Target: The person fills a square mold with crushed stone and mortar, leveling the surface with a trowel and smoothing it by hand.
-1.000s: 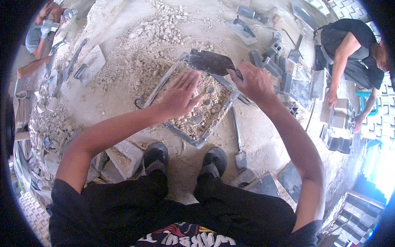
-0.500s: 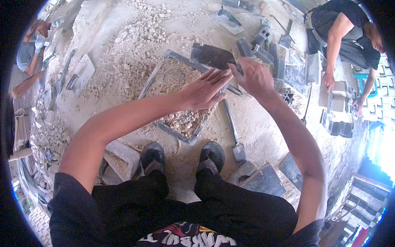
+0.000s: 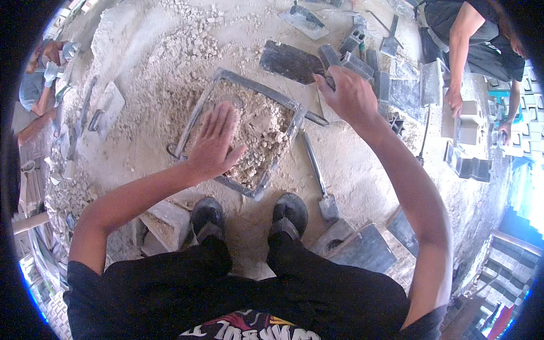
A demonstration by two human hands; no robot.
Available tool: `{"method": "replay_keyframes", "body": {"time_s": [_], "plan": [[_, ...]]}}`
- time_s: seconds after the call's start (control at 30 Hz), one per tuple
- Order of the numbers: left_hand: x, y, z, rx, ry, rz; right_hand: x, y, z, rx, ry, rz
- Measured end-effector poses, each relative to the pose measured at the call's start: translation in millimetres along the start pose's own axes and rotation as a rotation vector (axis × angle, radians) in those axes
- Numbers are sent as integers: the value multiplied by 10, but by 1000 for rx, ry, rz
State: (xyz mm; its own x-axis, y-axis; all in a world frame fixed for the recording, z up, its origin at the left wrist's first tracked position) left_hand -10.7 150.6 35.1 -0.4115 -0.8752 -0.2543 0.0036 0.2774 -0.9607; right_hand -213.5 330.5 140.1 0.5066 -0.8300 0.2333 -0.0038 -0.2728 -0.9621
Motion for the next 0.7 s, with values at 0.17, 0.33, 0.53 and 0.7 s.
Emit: {"method": "replay_keyframes", "body": {"time_s": [0.17, 0.33, 0.53, 0.7], "plan": [[-289, -15, -497, -141, 111, 61, 10, 84, 7, -2, -43, 16], [-331, 79, -932, -204, 170, -68, 72, 116, 29, -14, -68, -5], [-498, 143, -1049, -183, 328, -46, 30, 182, 23, 43, -25, 45], [-727, 52, -600, -25, 458, 53, -29, 220, 119, 55, -9, 71]]}}
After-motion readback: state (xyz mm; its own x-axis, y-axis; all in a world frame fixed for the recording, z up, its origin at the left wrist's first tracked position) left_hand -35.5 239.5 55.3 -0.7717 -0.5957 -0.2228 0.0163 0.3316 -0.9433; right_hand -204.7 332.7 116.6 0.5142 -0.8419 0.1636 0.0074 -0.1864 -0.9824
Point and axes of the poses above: each hand's wrist, its own z-axis away from the middle knuckle, its own y-axis out of the palm, x = y × z, the point moved 7 cm from there along -z, towards the middle knuckle, and after that the axes turned 15 degrees about y, right-handed, at the moved point
